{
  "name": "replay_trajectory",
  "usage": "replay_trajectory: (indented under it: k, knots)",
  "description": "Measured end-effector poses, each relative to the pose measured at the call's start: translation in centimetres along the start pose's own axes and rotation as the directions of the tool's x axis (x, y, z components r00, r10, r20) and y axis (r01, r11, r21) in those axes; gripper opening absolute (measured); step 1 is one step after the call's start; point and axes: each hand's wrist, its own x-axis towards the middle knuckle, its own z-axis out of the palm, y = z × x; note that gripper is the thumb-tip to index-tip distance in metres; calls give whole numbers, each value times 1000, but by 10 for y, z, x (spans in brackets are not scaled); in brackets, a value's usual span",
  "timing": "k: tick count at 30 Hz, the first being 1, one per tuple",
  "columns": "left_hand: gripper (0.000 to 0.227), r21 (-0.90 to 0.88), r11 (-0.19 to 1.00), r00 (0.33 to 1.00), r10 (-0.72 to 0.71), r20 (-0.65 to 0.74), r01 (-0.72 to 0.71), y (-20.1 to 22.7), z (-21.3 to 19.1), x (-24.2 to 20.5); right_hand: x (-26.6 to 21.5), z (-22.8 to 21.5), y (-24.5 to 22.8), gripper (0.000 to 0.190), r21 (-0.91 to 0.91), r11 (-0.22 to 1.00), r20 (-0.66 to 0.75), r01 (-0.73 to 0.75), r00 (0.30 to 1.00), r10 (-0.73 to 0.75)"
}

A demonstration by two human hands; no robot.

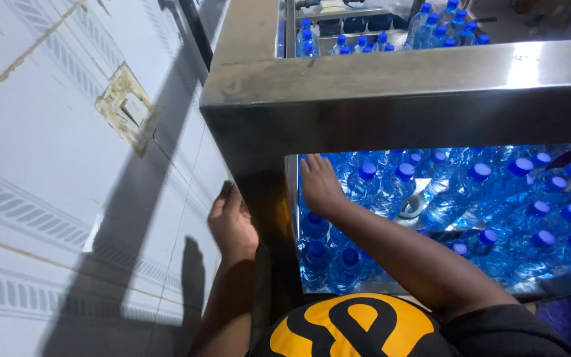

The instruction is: The person applies small rectangular labels to the necks of numerous blue plastic water bottles arranged on a metal table. They peel the labels from a backing sheet and press them onto the bottles one by one.

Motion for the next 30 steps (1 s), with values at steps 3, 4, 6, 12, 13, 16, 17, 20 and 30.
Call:
replay_trajectory:
  k: [3,4,6,12,13,16,17,20,30]
  knots:
    - [34,-36,989,986,143,-82,-147,38,2,-59,1,18,5,68,84,996,117,9,993,-19]
    - [35,-42,981,976,181,-123,-188,64,11,-91,4,17,6,67,97,995,132,-10,991,-3]
    - [22,-80,924,924,365,-112,-374,37,-26,-109,-28,-2,17,64,286,955,24,79,996,-90]
    - [10,209,638,669,681,298,-741,1,-20,-211,-163,-88,70,28,656,386,-421,649,738,-527]
    - [8,281,729,773,526,355,-625,-10,-10,-221,-176,-96,82,45,707,162,-421,688,594,-686]
    - [28,144,971,977,170,132,-188,-67,10,-232,-189,-74,94,25,627,268,-423,731,609,-671]
    - [28,145,969,976,184,119,-200,-82,9,-231,-189,-68,102,25,624,253,-428,739,595,-681]
    - [30,-28,999,995,33,98,-30,-114,4,-239,-197,-58,119,7,736,255,-382,628,695,-609]
    - [51,-8,996,995,-91,-36,91,-99,19,-263,-214,-52,119,16,808,325,-260,491,793,-551]
